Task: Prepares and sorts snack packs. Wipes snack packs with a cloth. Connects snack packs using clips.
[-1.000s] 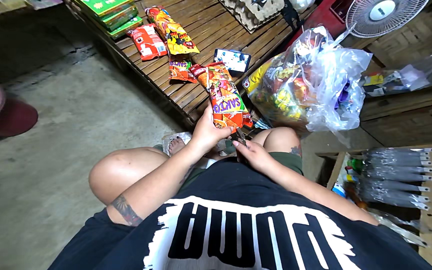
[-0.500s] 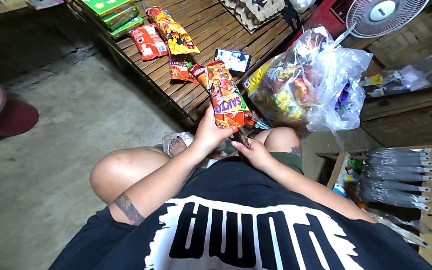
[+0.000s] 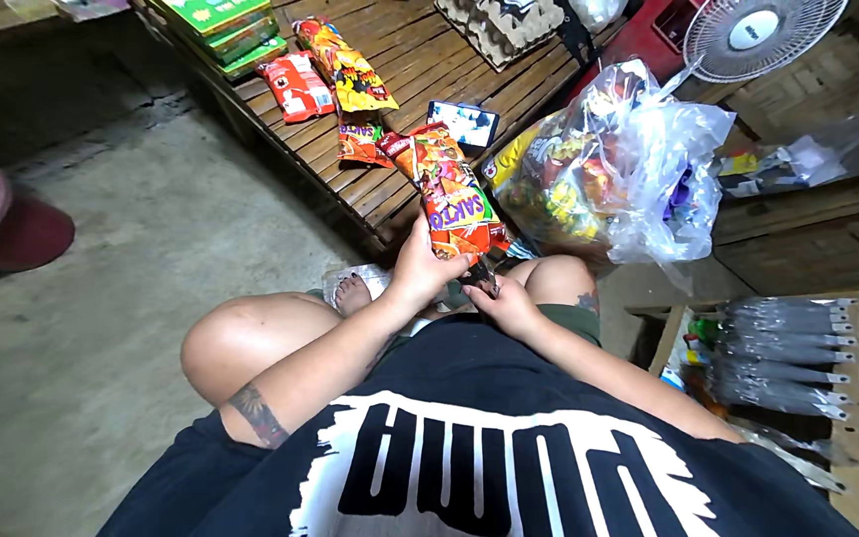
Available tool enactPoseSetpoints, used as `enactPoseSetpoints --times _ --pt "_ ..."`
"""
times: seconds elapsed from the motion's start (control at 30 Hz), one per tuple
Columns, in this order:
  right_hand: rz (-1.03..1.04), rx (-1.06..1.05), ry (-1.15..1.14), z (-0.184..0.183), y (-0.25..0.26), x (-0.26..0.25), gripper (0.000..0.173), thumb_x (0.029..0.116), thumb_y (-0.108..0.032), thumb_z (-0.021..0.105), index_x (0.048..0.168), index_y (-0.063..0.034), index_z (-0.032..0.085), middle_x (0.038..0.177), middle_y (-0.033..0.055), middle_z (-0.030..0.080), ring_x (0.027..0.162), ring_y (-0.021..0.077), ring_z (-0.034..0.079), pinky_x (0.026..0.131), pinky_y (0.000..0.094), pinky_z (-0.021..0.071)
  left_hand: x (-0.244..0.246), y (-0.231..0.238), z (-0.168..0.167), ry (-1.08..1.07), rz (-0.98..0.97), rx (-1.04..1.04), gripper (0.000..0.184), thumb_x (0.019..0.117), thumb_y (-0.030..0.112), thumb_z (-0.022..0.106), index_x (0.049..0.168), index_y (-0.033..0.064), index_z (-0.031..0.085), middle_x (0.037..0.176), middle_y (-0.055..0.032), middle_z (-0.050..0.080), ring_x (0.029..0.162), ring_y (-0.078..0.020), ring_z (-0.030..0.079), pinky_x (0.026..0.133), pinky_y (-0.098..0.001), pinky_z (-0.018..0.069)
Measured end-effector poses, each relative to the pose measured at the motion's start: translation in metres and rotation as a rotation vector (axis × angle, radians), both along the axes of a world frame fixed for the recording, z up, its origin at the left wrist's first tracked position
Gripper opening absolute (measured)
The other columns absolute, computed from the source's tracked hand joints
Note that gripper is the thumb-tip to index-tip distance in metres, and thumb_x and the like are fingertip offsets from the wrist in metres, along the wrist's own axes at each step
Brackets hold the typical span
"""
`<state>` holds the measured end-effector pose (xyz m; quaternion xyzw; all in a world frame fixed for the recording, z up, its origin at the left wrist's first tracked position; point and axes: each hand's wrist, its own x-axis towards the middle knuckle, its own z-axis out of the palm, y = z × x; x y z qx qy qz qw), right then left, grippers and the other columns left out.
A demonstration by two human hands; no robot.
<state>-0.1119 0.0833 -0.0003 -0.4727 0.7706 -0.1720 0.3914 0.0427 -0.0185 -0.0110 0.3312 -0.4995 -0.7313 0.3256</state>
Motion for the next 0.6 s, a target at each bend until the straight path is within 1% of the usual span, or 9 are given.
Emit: enactPoseSetpoints --times 0.07,0.23,0.3,0.37,0.43,0.53,0.6 --pt "0.0 -0.002 -0.012 -0.001 0.0001 -0.0008 0.03 0.1014 -0.031 0.061 0.084 -0.0061 0.062 0.069 -0.0037 0.051 0.062 0.0049 0.05 0.063 0.0272 0.0453 0.0009 0.0 -0.0028 -0.001 -0.008 -0.03 0.093 0.0804 -0.003 0.081 0.155 0.0125 0.028 0.123 -0.0131 0.067 0.095 -0.0213 0.073 0.08 -0.0383 0.0636" --pt "-0.005 -0.042 -0.052 -0.001 0.0015 0.0004 0.024 0.0994 -0.023 0.061 0.081 -0.0068 0.061 0.066 -0.0062 0.049 0.059 0.0014 0.048 0.06 0.0233 0.0441 0.0023 0.0014 -0.0042 -0.006 -0.019 -0.065 0.093 0.0803 0.0 0.081 0.155 0.0133 0.028 0.123 -0.0127 0.067 0.095 -0.021 0.073 0.081 -0.0393 0.0635" --pt "-0.023 -0.071 -0.074 -0.0036 0.0028 -0.0001 0.023 0.0976 -0.021 0.06 0.078 -0.0082 0.06 0.065 -0.0071 0.048 0.058 0.0013 0.047 0.059 0.0237 0.0424 0.0018 0.0015 -0.0022 -0.007 -0.016 -0.057 0.094 0.0799 -0.002 0.081 0.156 0.0118 0.027 0.125 -0.013 0.066 0.098 -0.0213 0.073 0.083 -0.0395 0.0632" --pt "-0.043 -0.092 -0.098 -0.0078 0.0043 -0.0012 0.024 0.0961 -0.02 0.06 0.073 -0.0118 0.056 0.062 -0.0089 0.046 0.056 0.0006 0.045 0.057 0.0228 0.0403 -0.0012 0.002 -0.0025 0.004 0.001 -0.049 0.094 0.0786 -0.003 0.081 0.155 0.0089 0.027 0.126 -0.0145 0.065 0.1 -0.022 0.072 0.085 -0.0406 0.0633" --pt "-0.043 -0.069 -0.129 -0.0071 0.0042 -0.0017 0.024 0.0973 -0.02 0.06 0.075 -0.0123 0.055 0.062 -0.0087 0.046 0.056 0.0009 0.045 0.057 0.0228 0.0409 -0.0025 0.0013 -0.0044 -0.014 0.002 -0.067 0.097 0.0788 -0.001 0.081 0.157 0.0081 0.024 0.128 -0.015 0.064 0.105 -0.0212 0.071 0.09 -0.0411 0.0616" --pt "-0.055 -0.065 -0.16 -0.0058 0.0028 -0.0019 0.024 0.0994 -0.022 0.059 0.079 -0.0097 0.058 0.064 -0.0078 0.047 0.056 0.0018 0.046 0.058 0.0235 0.042 -0.001 -0.0009 -0.0021 -0.006 -0.001 -0.043 0.092 0.0792 -0.001 0.081 0.154 0.0083 0.028 0.124 -0.0145 0.065 0.1 -0.0213 0.072 0.086 -0.0398 0.0626" --pt "-0.08 -0.064 -0.244 -0.0056 0.0033 -0.0018 0.024 0.1009 -0.023 0.059 0.083 -0.0076 0.061 0.064 -0.0072 0.05 0.055 0.0021 0.048 0.056 0.0229 0.044 0.0002 -0.0019 -0.002 0.008 -0.003 -0.026 0.092 0.0795 -0.002 0.08 0.154 0.0093 0.028 0.123 -0.0148 0.065 0.095 -0.0222 0.073 0.081 -0.0402 0.0636"
